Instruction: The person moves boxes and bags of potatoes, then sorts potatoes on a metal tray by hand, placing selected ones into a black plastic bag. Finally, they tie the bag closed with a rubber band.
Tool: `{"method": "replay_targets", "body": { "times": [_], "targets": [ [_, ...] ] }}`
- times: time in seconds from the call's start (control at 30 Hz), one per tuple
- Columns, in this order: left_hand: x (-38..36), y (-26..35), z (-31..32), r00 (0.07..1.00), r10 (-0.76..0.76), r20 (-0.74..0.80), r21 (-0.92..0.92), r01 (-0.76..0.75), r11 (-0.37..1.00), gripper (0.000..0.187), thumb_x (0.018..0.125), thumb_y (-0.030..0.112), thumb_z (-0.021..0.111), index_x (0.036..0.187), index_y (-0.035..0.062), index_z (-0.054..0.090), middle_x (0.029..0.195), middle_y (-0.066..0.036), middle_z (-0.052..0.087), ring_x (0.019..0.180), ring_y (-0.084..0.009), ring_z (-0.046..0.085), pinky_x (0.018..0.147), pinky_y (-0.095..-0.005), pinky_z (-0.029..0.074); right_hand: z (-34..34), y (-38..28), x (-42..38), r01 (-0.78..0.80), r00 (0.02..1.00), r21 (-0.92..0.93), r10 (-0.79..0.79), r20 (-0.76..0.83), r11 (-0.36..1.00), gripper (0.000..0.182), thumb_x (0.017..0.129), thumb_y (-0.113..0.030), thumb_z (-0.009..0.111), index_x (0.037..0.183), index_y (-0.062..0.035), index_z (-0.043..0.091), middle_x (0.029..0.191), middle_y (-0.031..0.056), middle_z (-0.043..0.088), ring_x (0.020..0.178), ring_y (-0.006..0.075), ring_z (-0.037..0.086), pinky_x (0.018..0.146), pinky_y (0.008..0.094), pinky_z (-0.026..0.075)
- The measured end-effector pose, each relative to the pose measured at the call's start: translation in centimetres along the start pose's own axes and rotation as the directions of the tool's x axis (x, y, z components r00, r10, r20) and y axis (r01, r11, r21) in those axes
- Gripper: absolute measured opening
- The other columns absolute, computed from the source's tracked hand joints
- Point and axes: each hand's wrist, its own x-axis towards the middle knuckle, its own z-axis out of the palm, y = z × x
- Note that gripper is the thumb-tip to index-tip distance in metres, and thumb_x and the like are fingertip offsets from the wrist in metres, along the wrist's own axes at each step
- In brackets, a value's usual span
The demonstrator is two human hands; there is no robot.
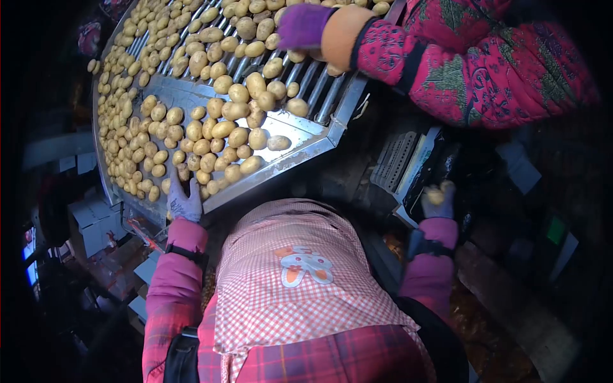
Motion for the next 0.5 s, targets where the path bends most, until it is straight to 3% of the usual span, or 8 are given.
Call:
{"method": "replay_targets", "body": {
  "times": [0.03, 0.07, 0.17, 0.23, 0.27, 0.3, 0.43, 0.5],
  "targets": [
    [-0.2, 0.9, -0.6, 0.999, -0.023, 0.021, -0.06, 0.025, 0.998, 0.062, 0.085, 0.018, 0.06, 0.141, 0.0036, 0.036, 0.123, -0.024, 0.056, 0.114, -0.0351, 0.056, 0.097, -0.0411, 0.044, -3.7, 1.0, 0.6, 0.291, 0.949, -0.7, -0.292, 0.123, 0.652, 0.066, 0.072, -0.005, 0.074, 0.131, -0.0084, 0.044, 0.117, 0.0149, 0.056, 0.099, 0.0223, 0.061, 0.092, 0.0343, 0.048],
    [-0.1, 1.9, -1.1, 0.998, -0.053, 0.038, -0.107, 0.057, 0.993, 0.062, 0.085, 0.017, 0.06, 0.141, 0.0034, 0.036, 0.123, -0.023, 0.056, 0.115, -0.0348, 0.055, 0.097, -0.0411, 0.043, -2.8, -5.4, -0.9, 0.043, 0.982, -0.975, -0.19, 0.0, 0.22, 0.061, 0.075, -0.018, 0.073, 0.13, -0.0091, 0.048, 0.118, 0.0134, 0.058, 0.106, 0.0251, 0.059, 0.096, 0.0356, 0.044],
    [-0.1, -0.4, -0.2, 0.999, -0.029, 0.028, -0.064, 0.03, 0.997, 0.057, 0.087, 0.019, 0.057, 0.138, 0.0016, 0.039, 0.115, -0.025, 0.06, 0.106, -0.0366, 0.06, 0.09, -0.0428, 0.047, -1.6, -12.2, -4.1, -0.047, 0.929, -0.968, 0.345, -0.133, -0.247, 0.044, 0.088, -0.019, 0.055, 0.131, -0.0096, 0.051, 0.133, 0.0135, 0.052, 0.122, 0.0267, 0.051, 0.102, 0.0371, 0.04],
    [-0.1, 0.7, -0.7, 0.998, -0.037, -0.044, 0.017, 0.038, 0.999, 0.06, 0.085, 0.019, 0.059, 0.139, 0.0049, 0.039, 0.105, -0.024, 0.063, 0.093, -0.0384, 0.063, 0.082, -0.043, 0.051, -1.5, -9.6, -2.1, 0.094, 0.957, -0.995, 0.273, 0.101, 0.041, 0.05, 0.086, -0.029, 0.06, 0.131, -0.0088, 0.052, 0.136, 0.0146, 0.05, 0.122, 0.023, 0.052, 0.104, 0.0356, 0.039],
    [-0.2, 0.8, -1.0, 0.998, -0.034, -0.058, 0.114, 0.04, 0.993, 0.057, 0.083, 0.021, 0.061, 0.134, 0.0039, 0.043, 0.104, -0.024, 0.063, 0.093, -0.039, 0.063, 0.082, -0.0449, 0.05, -0.4, -8.1, -1.3, -0.239, 0.967, -0.658, 0.238, -0.093, 0.714, 0.048, 0.09, -0.029, 0.057, 0.132, -0.0072, 0.05, 0.131, 0.0149, 0.052, 0.119, 0.0245, 0.052, 0.101, 0.0337, 0.041],
    [-0.4, 0.7, -0.9, 0.995, -0.024, -0.092, 0.104, 0.034, 0.994, 0.056, 0.082, 0.022, 0.061, 0.132, 0.0041, 0.045, 0.102, -0.023, 0.063, 0.091, -0.0394, 0.063, 0.081, -0.0462, 0.05, 2.3, -7.3, -0.1, -0.38, 0.886, 0.134, 0.402, -0.233, 0.915, 0.046, 0.094, -0.029, 0.054, 0.133, -0.0057, 0.048, 0.125, 0.0152, 0.054, 0.116, 0.026, 0.052, 0.098, 0.0318, 0.042],
    [-0.5, 1.5, -2.0, 0.995, -0.029, -0.091, 0.046, 0.033, 0.998, 0.053, 0.08, 0.031, 0.061, 0.125, 0.0052, 0.049, 0.093, -0.019, 0.064, 0.085, -0.0361, 0.062, 0.074, -0.0491, 0.048, 14.5, -12.0, -4.3, 0.278, 0.951, -0.532, -0.15, 0.272, 0.8, 0.038, 0.095, -0.024, 0.052, 0.122, 0.0018, 0.055, 0.114, 0.0144, 0.062, 0.105, 0.0255, 0.059, 0.092, 0.0329, 0.045],
    [-0.7, 0.9, -2.2, 0.999, -0.039, -0.032, 0.01, 0.039, 0.999, 0.056, 0.079, 0.031, 0.063, 0.126, 0.0046, 0.048, 0.1, -0.019, 0.063, 0.091, -0.0362, 0.061, 0.079, -0.0475, 0.047, 20.9, -16.8, -7.4, 0.522, 0.846, -0.42, -0.39, 0.362, 0.742, 0.033, 0.096, -0.022, 0.052, 0.118, 0.0022, 0.058, 0.114, 0.0168, 0.061, 0.103, 0.0253, 0.059, 0.092, 0.0335, 0.045]
  ]
}}
